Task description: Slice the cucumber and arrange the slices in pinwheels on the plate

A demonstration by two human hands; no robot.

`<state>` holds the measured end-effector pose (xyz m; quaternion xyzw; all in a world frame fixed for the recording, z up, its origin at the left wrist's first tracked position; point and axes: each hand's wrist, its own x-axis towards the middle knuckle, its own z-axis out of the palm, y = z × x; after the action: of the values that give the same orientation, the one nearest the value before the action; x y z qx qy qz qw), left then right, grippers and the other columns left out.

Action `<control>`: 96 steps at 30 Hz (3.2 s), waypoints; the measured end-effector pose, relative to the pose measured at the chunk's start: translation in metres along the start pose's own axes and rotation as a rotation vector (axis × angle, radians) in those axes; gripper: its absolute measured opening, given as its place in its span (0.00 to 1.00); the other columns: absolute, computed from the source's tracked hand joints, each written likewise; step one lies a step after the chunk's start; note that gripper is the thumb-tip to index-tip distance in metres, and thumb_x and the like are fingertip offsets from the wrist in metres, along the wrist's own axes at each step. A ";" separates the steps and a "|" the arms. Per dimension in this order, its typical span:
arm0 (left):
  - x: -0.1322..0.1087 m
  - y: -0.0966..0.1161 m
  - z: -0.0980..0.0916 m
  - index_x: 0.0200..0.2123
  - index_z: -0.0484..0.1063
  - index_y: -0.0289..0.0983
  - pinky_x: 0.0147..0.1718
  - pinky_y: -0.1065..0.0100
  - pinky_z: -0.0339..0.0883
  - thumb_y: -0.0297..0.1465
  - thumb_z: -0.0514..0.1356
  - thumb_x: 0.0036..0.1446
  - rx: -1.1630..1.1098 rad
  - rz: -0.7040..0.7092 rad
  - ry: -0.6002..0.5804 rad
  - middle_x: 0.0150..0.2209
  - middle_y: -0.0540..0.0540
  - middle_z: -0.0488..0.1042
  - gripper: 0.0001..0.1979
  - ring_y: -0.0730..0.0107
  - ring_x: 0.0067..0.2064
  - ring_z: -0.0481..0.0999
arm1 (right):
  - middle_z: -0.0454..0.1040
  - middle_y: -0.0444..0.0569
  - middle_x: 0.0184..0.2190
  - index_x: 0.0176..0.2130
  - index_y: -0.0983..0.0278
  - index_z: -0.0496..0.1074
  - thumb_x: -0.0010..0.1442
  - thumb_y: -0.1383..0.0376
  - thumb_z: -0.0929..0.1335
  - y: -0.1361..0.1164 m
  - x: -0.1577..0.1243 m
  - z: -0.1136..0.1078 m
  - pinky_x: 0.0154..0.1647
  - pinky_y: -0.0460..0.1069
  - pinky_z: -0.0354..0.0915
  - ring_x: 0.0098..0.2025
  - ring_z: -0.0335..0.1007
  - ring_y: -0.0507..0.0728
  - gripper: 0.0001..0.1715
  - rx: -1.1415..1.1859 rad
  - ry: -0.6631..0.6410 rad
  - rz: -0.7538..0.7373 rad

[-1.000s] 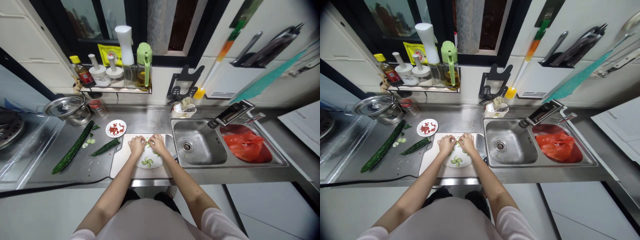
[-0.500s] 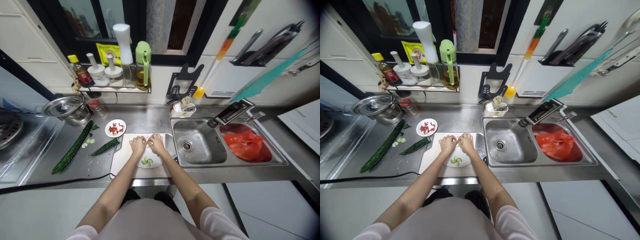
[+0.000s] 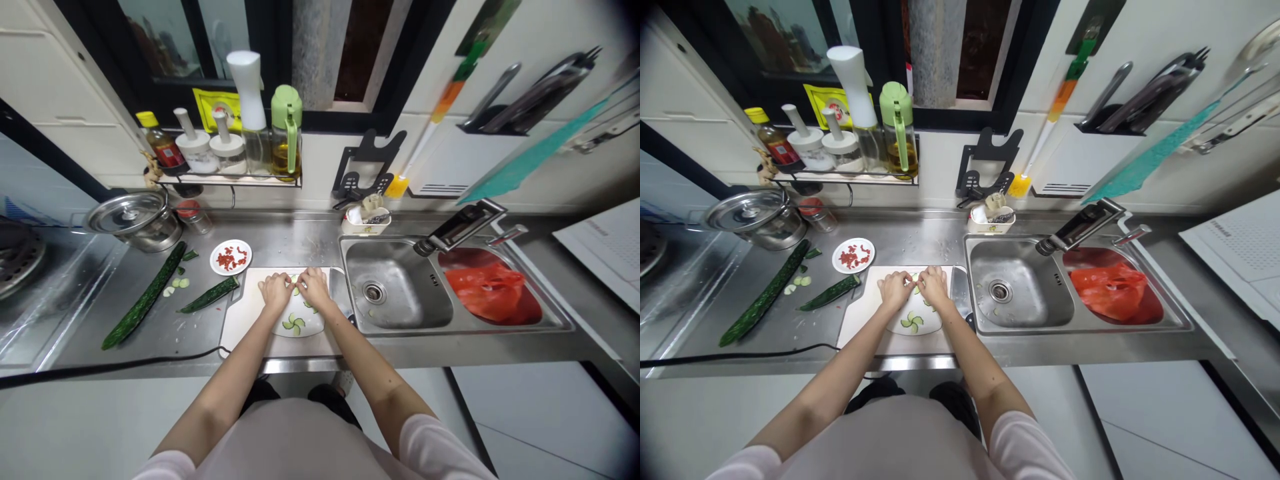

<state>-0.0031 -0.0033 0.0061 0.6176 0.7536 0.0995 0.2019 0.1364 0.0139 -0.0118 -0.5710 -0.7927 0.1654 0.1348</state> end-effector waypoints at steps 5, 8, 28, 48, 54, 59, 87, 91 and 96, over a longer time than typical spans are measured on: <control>0.000 0.000 0.001 0.37 0.76 0.43 0.47 0.56 0.52 0.40 0.58 0.57 0.006 -0.001 0.005 0.44 0.43 0.76 0.10 0.53 0.49 0.69 | 0.68 0.51 0.43 0.36 0.61 0.74 0.63 0.62 0.66 -0.002 -0.001 -0.001 0.47 0.53 0.51 0.48 0.55 0.60 0.08 -0.010 -0.010 0.005; 0.001 0.000 0.000 0.37 0.76 0.43 0.47 0.56 0.52 0.41 0.58 0.57 -0.006 -0.003 0.000 0.44 0.43 0.76 0.10 0.53 0.49 0.69 | 0.68 0.51 0.43 0.36 0.61 0.73 0.63 0.62 0.65 -0.003 -0.001 -0.004 0.47 0.53 0.52 0.48 0.56 0.60 0.08 -0.003 -0.016 0.012; -0.012 0.000 -0.015 0.40 0.74 0.44 0.46 0.58 0.53 0.37 0.59 0.57 -0.118 -0.060 0.013 0.40 0.46 0.77 0.08 0.56 0.48 0.71 | 0.68 0.51 0.42 0.36 0.61 0.73 0.62 0.61 0.65 -0.007 -0.002 -0.008 0.48 0.53 0.52 0.48 0.56 0.61 0.08 -0.018 0.000 0.018; -0.095 -0.054 -0.022 0.38 0.76 0.41 0.32 0.70 0.61 0.42 0.61 0.52 -0.611 -0.134 0.286 0.26 0.51 0.72 0.13 0.70 0.30 0.71 | 0.70 0.52 0.40 0.39 0.61 0.75 0.64 0.62 0.63 -0.054 0.062 -0.019 0.48 0.52 0.54 0.47 0.56 0.61 0.11 0.085 0.134 -0.056; -0.094 -0.055 -0.022 0.37 0.76 0.41 0.30 0.70 0.61 0.42 0.61 0.51 -0.674 -0.152 0.308 0.25 0.51 0.71 0.14 0.71 0.28 0.69 | 0.69 0.52 0.44 0.40 0.58 0.76 0.64 0.63 0.64 -0.090 0.122 0.017 0.47 0.52 0.54 0.49 0.56 0.61 0.11 0.041 -0.033 -0.119; -0.094 -0.061 -0.021 0.38 0.76 0.42 0.32 0.69 0.63 0.43 0.61 0.52 -0.710 -0.154 0.328 0.25 0.51 0.70 0.14 0.70 0.28 0.69 | 0.68 0.52 0.45 0.40 0.56 0.78 0.64 0.62 0.64 -0.115 0.156 0.043 0.46 0.52 0.55 0.49 0.56 0.61 0.12 0.057 -0.059 -0.090; -0.087 -0.075 -0.020 0.39 0.75 0.40 0.32 0.70 0.63 0.43 0.60 0.54 -0.781 -0.206 0.344 0.23 0.53 0.68 0.15 0.73 0.25 0.67 | 0.66 0.50 0.48 0.36 0.59 0.76 0.63 0.64 0.64 -0.125 0.166 0.065 0.49 0.52 0.55 0.50 0.53 0.60 0.10 0.176 -0.030 -0.121; -0.084 -0.067 -0.021 0.38 0.75 0.39 0.32 0.70 0.63 0.43 0.59 0.55 -0.784 -0.195 0.330 0.22 0.53 0.68 0.14 0.73 0.25 0.66 | 0.67 0.49 0.48 0.36 0.59 0.76 0.62 0.63 0.65 -0.115 0.147 0.056 0.50 0.51 0.55 0.50 0.55 0.59 0.09 0.275 0.001 -0.058; -0.079 -0.060 -0.020 0.38 0.75 0.38 0.31 0.70 0.63 0.43 0.60 0.55 -0.804 -0.188 0.342 0.22 0.53 0.69 0.16 0.73 0.24 0.67 | 0.68 0.49 0.46 0.35 0.60 0.76 0.61 0.64 0.67 -0.102 0.119 0.040 0.53 0.52 0.55 0.50 0.56 0.59 0.07 0.385 0.021 -0.064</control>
<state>-0.0524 -0.0909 0.0143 0.3933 0.7306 0.4666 0.3065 -0.0043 0.0927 -0.0030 -0.5110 -0.7627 0.3035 0.2552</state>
